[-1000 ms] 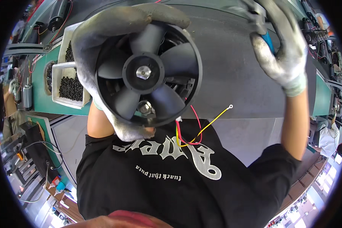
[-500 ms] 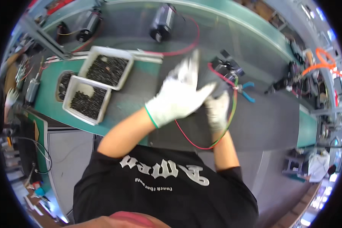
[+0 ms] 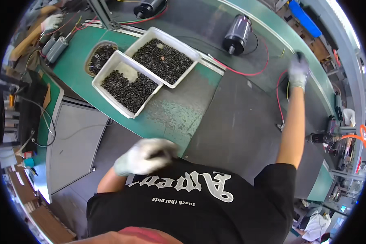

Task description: Assembling electric motors and cooling fan units at a manufacturing station.

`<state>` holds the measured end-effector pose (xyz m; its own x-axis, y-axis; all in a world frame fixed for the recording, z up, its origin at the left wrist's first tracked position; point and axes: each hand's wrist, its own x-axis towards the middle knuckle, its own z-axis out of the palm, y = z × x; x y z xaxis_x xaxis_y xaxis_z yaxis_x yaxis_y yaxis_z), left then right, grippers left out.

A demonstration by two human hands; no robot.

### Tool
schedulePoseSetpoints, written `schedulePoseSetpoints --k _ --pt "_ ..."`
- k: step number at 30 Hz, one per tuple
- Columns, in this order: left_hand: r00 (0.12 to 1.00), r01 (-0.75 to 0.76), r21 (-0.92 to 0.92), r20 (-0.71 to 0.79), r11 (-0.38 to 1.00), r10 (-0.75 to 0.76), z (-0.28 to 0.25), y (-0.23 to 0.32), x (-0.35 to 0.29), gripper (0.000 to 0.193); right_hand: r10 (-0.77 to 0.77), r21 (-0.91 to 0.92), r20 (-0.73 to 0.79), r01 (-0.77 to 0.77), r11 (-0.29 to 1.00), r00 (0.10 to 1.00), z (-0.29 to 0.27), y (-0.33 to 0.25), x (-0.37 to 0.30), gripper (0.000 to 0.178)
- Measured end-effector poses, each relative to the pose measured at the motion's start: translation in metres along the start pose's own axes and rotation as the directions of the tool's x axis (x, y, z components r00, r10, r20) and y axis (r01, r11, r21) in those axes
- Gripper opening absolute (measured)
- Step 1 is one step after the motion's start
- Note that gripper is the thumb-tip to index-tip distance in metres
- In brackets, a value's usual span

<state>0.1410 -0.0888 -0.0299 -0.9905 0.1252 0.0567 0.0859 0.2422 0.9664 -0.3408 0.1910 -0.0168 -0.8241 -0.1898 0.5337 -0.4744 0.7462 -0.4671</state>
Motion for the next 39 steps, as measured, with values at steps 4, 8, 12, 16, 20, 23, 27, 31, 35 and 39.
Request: schedulePoseSetpoints --k 4,8,12,16,20,23,27,31,35,39 --pt "0.963 0.176 -0.165 -0.174 0.970 -0.204 -0.001 0.008 0.008 0.032 0.008 0.513 0.645 -0.441 0.736 0.764 0.050 -0.135 -0.068 0.042" --pt "0.977 -0.141 0.512 -0.066 0.847 0.202 0.026 0.027 0.066 0.037 0.125 0.487 0.826 -0.808 0.333 0.549 0.104 -0.093 -0.053 0.039" --pt "0.993 0.117 0.926 -0.107 0.360 -0.048 0.048 0.007 0.182 0.050 0.240 0.324 0.727 -0.630 0.706 0.643 0.102 -0.109 -0.063 0.041" --pt "0.994 0.105 0.932 -0.094 0.347 -0.048 0.051 -0.038 0.302 0.073 -0.159 0.106 0.449 0.124 0.987 0.879 0.053 -0.089 -0.045 0.050" --pt "0.936 -0.110 0.600 0.330 0.792 -0.120 0.092 0.005 0.283 0.057 0.006 0.002 0.633 -0.010 1.000 0.774 -0.016 -0.135 -0.055 0.047" --pt "0.643 -0.370 -0.199 0.651 0.908 0.405 0.122 0.043 0.212 0.052 0.107 -0.031 0.614 -0.111 0.993 0.782 -0.042 -0.141 -0.087 0.045" --pt "0.899 -0.279 0.734 0.427 0.620 -0.101 0.072 0.066 0.164 0.036 0.060 0.029 0.545 -0.090 0.995 0.836 -0.040 -0.137 -0.127 0.046" --pt "0.903 0.187 0.933 -0.286 0.306 0.321 0.059 -0.025 0.251 0.067 0.062 0.153 0.527 -0.167 0.974 0.848 -0.043 -0.126 -0.125 0.038" --pt "0.999 0.047 0.926 -0.044 0.374 -0.017 0.090 -0.011 0.245 0.070 0.070 0.361 0.523 -0.296 0.884 0.849 -0.048 -0.121 -0.117 0.031" --pt "0.971 -0.024 0.696 0.187 0.717 -0.149 0.112 0.030 0.237 0.058 0.072 0.378 0.566 -0.337 0.863 0.821 -0.056 -0.108 -0.129 0.029"
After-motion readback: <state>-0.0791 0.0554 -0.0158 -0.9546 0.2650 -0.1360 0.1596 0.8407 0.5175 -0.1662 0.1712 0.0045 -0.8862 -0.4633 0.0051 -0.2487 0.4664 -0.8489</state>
